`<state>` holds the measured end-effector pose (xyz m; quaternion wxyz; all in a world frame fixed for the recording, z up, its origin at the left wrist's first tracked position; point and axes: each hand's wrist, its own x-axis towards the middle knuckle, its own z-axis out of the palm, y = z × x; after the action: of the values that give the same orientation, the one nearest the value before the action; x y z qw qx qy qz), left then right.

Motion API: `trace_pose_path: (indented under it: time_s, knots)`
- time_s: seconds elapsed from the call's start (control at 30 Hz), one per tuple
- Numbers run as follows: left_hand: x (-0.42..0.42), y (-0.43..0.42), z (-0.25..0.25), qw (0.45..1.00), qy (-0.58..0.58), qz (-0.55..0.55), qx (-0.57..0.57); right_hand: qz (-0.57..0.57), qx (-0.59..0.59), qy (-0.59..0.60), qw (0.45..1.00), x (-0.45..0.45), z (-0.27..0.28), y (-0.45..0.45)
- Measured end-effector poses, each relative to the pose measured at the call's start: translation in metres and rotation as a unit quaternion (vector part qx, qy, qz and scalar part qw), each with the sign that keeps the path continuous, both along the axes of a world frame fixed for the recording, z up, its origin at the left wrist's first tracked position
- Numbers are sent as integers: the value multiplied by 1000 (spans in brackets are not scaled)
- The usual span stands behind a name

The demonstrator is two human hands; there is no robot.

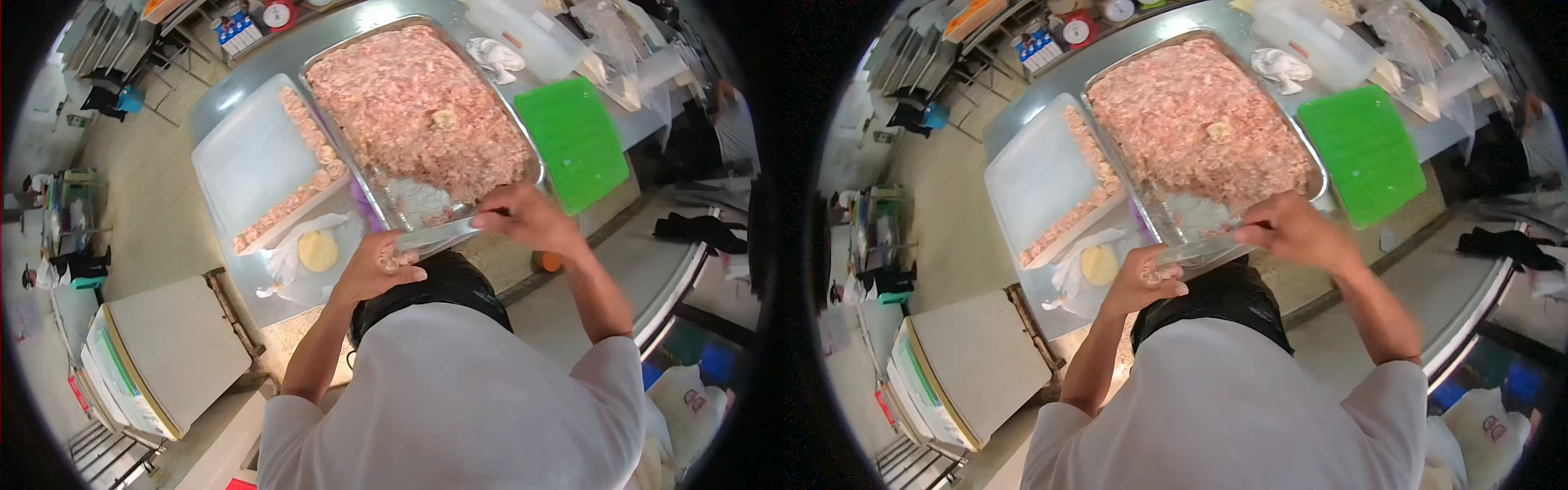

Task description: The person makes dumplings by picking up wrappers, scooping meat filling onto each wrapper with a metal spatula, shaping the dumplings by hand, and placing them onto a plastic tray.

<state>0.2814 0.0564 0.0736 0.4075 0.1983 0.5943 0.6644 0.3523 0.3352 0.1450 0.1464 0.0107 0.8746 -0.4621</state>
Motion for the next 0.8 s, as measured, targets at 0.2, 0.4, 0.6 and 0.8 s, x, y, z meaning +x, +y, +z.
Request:
trace_pose_path:
  time_s: [0.2,0.4,0.6,0.8]
  knots:
    - [-13,-8,4,998,56,19,-30,-58,95,44,993,5,-33,63]
    - [-8,-6,-11,991,124,-14,-47,-213,341,-4,916,6,-60,72]
    - [-9,-11,-10,995,83,-6,-56,-183,365,-49,912,4,-62,70]
    - [-7,-11,-16,994,90,5,-53,-169,341,-32,924,4,-52,63]
